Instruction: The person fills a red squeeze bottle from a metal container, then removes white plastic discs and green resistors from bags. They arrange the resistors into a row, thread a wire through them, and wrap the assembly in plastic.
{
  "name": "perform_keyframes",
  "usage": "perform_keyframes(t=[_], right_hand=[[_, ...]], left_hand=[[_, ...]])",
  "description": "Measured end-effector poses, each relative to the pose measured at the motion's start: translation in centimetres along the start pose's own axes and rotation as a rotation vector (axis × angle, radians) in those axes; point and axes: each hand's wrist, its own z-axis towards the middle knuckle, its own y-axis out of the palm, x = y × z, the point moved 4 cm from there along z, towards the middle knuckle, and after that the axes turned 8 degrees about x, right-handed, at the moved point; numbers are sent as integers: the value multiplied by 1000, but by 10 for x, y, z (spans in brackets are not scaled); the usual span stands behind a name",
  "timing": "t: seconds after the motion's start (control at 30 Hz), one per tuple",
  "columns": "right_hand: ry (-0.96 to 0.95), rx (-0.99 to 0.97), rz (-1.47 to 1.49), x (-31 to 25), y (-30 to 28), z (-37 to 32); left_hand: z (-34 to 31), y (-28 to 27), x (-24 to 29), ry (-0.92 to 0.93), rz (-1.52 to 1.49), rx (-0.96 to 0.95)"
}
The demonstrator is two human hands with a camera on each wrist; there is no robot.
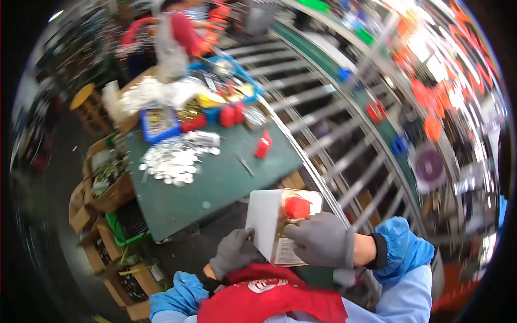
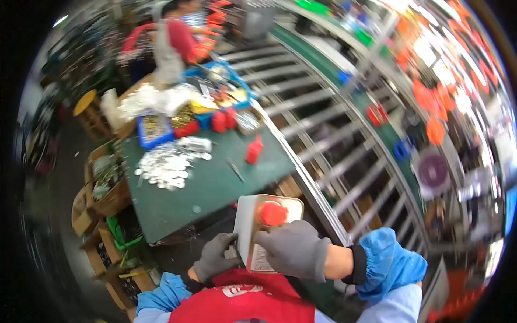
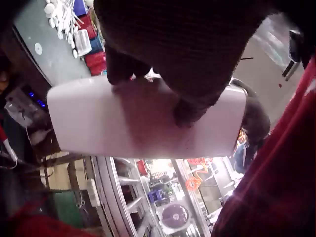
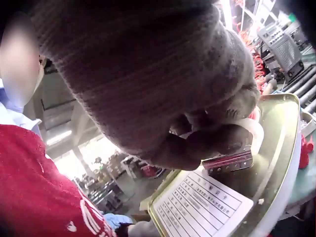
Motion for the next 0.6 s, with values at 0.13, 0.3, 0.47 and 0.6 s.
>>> perform_keyframes(t=[0.13, 0.3, 0.47, 0.6], right_hand=[[182, -113, 74, 22, 79, -71], [445, -160, 271, 79, 269, -185], [694, -216, 423, 152, 497, -314], [824, -184, 487, 232, 638, -396]], left_hand=[[-41, 51, -37, -281, 39, -448], [-117, 93, -107, -382, 325, -747], [-180, 107, -115, -668, 424, -768], [-297, 90, -157, -1202, 263, -589]])
